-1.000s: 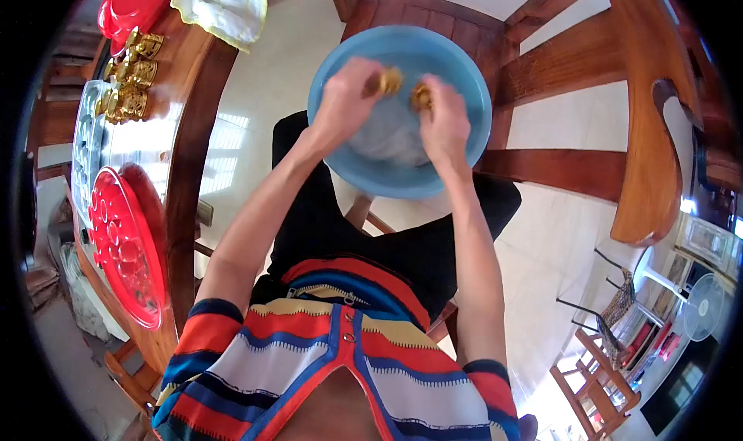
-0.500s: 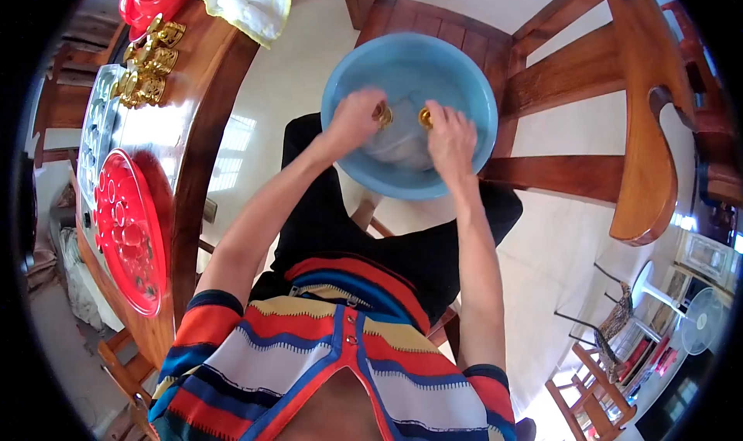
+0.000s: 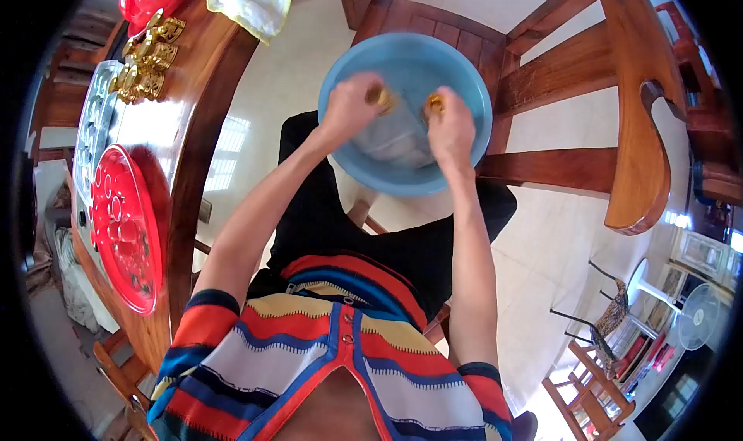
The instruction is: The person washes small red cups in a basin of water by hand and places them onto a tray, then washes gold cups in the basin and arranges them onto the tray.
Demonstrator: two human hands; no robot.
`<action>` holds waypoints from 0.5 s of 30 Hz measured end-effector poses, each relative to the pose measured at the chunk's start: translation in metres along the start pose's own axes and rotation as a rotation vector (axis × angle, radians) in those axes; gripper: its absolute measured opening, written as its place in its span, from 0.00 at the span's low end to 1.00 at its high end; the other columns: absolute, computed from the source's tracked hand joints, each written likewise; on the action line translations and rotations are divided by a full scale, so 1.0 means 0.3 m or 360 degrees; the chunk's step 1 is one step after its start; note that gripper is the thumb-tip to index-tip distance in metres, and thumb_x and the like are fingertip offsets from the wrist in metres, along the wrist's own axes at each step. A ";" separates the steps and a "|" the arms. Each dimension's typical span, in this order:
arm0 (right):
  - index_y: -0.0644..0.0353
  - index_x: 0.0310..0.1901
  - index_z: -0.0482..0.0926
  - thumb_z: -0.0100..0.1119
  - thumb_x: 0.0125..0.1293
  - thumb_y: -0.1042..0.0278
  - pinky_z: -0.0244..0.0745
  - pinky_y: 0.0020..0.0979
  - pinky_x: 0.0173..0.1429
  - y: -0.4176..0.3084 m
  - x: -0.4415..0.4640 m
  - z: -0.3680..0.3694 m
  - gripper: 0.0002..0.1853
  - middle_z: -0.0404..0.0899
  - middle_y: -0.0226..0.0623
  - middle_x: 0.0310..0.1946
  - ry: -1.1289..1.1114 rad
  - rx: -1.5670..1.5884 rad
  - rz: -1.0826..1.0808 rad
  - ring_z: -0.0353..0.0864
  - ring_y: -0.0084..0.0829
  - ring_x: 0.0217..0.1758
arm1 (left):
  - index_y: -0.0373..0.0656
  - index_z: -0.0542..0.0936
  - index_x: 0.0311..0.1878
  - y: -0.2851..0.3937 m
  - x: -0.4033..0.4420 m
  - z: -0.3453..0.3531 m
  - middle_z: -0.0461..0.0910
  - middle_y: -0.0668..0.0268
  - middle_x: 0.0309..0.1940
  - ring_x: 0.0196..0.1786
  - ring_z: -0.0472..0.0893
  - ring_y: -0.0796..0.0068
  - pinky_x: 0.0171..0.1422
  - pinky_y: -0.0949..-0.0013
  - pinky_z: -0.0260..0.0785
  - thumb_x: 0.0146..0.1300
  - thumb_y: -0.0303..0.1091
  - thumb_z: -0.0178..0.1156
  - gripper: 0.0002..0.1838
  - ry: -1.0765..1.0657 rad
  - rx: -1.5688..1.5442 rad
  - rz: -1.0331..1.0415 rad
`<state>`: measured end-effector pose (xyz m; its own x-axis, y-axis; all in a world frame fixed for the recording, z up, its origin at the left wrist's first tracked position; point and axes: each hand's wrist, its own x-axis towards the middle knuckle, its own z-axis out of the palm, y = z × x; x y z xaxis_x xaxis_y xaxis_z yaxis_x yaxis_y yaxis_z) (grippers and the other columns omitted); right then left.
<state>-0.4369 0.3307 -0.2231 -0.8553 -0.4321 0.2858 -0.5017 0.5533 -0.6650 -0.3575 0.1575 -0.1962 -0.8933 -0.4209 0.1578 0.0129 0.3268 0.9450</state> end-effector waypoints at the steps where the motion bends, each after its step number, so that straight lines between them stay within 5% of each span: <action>1: 0.59 0.54 0.72 0.64 0.57 0.70 0.71 0.29 0.53 0.003 -0.010 0.009 0.22 0.79 0.39 0.45 -0.0072 -0.0498 -0.0327 0.78 0.32 0.48 | 0.38 0.76 0.42 -0.017 -0.030 -0.005 0.79 0.57 0.36 0.38 0.80 0.60 0.42 0.65 0.73 0.45 0.24 0.67 0.18 -0.0022 0.0363 0.0140; 3: 0.59 0.54 0.72 0.64 0.57 0.70 0.72 0.29 0.52 0.036 0.022 0.028 0.22 0.79 0.39 0.44 0.0015 -0.0201 -0.0218 0.78 0.31 0.46 | 0.38 0.76 0.40 -0.073 0.015 -0.011 0.79 0.57 0.34 0.36 0.80 0.60 0.41 0.64 0.73 0.44 0.24 0.68 0.18 -0.0051 0.0736 0.0301; 5: 0.59 0.54 0.72 0.64 0.58 0.70 0.73 0.29 0.51 0.009 -0.038 -0.028 0.22 0.79 0.38 0.43 -0.0004 0.0072 -0.0034 0.79 0.30 0.44 | 0.38 0.76 0.41 0.022 0.011 -0.021 0.79 0.56 0.33 0.35 0.80 0.61 0.42 0.64 0.73 0.43 0.25 0.69 0.19 -0.0013 0.0368 0.0411; 9: 0.56 0.56 0.72 0.62 0.61 0.69 0.75 0.28 0.46 -0.159 0.100 -0.191 0.21 0.77 0.31 0.42 0.0116 0.1239 0.0365 0.76 0.23 0.43 | 0.40 0.76 0.47 0.155 0.118 -0.104 0.79 0.67 0.37 0.38 0.80 0.77 0.44 0.73 0.74 0.50 0.25 0.68 0.19 -0.0092 -0.0372 0.0114; 13: 0.55 0.56 0.71 0.61 0.63 0.67 0.75 0.25 0.45 -0.094 0.115 -0.172 0.20 0.75 0.30 0.44 0.0075 0.2049 0.0581 0.76 0.24 0.44 | 0.41 0.76 0.47 0.188 0.106 -0.148 0.78 0.69 0.37 0.37 0.79 0.80 0.44 0.76 0.74 0.52 0.26 0.67 0.18 -0.0338 -0.1017 -0.0165; 14: 0.55 0.55 0.71 0.62 0.62 0.67 0.75 0.29 0.45 -0.052 0.095 -0.124 0.20 0.76 0.33 0.44 0.0019 0.1462 0.0676 0.78 0.28 0.46 | 0.41 0.76 0.46 0.090 0.095 -0.129 0.79 0.69 0.36 0.37 0.79 0.79 0.43 0.75 0.74 0.51 0.26 0.67 0.17 -0.0415 -0.0818 -0.0356; 15: 0.56 0.55 0.71 0.62 0.60 0.68 0.75 0.33 0.47 0.024 0.063 -0.042 0.20 0.78 0.37 0.46 -0.0060 0.0223 0.0174 0.78 0.31 0.47 | 0.41 0.77 0.45 0.009 0.072 -0.112 0.79 0.69 0.35 0.37 0.79 0.78 0.43 0.74 0.73 0.50 0.25 0.67 0.17 -0.0488 -0.0619 -0.0548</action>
<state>-0.4584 0.3356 -0.2138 -0.8970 -0.4026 0.1823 -0.3808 0.4949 -0.7811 -0.3617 0.1207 -0.1807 -0.9634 -0.1655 -0.2110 -0.1884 -0.1426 0.9717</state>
